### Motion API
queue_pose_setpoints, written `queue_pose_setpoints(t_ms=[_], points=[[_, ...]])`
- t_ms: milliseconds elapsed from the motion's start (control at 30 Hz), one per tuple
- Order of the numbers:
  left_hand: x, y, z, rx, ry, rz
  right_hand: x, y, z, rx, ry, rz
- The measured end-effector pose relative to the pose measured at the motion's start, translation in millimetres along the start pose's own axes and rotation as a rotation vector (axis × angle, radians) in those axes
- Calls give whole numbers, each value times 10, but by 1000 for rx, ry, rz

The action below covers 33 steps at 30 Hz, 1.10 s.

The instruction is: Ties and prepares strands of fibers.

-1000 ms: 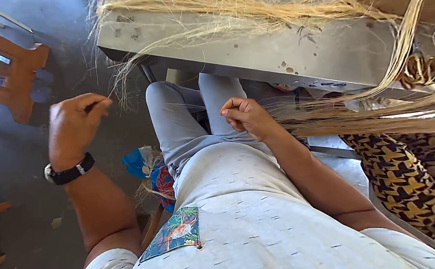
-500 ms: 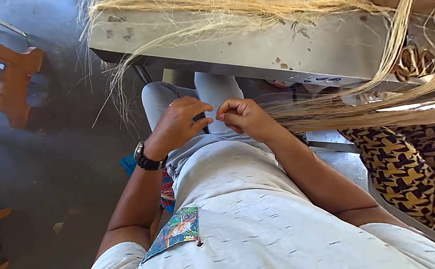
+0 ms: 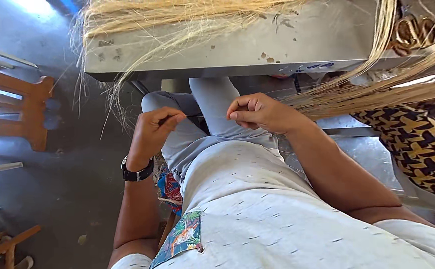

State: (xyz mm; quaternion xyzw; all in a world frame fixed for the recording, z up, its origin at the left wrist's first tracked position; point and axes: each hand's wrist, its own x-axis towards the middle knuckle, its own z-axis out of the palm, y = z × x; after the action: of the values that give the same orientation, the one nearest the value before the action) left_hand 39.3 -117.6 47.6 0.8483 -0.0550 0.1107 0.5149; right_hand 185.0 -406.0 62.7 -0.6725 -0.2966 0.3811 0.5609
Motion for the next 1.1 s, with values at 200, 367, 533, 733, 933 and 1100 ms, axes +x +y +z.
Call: queue_pose_setpoints(t_ms=[200,367,533,733,933,1100], points=[[21,63,-55,91,70,24,104,-59,-82,-233,-47,-45],[47,184,-67,209,86,39,225,-214,71,-449,37,-218],[99,374,-71,292,111,94,425,-436,521,-199,25,-400],[81,413,-122,268,143,120,564,-368,654,15,3,-293],[61,315,-124,163,151,100,488,-365,650,302,-97,-59],[41,212,-70,14,200,72,435,-308,587,468,-171,52]])
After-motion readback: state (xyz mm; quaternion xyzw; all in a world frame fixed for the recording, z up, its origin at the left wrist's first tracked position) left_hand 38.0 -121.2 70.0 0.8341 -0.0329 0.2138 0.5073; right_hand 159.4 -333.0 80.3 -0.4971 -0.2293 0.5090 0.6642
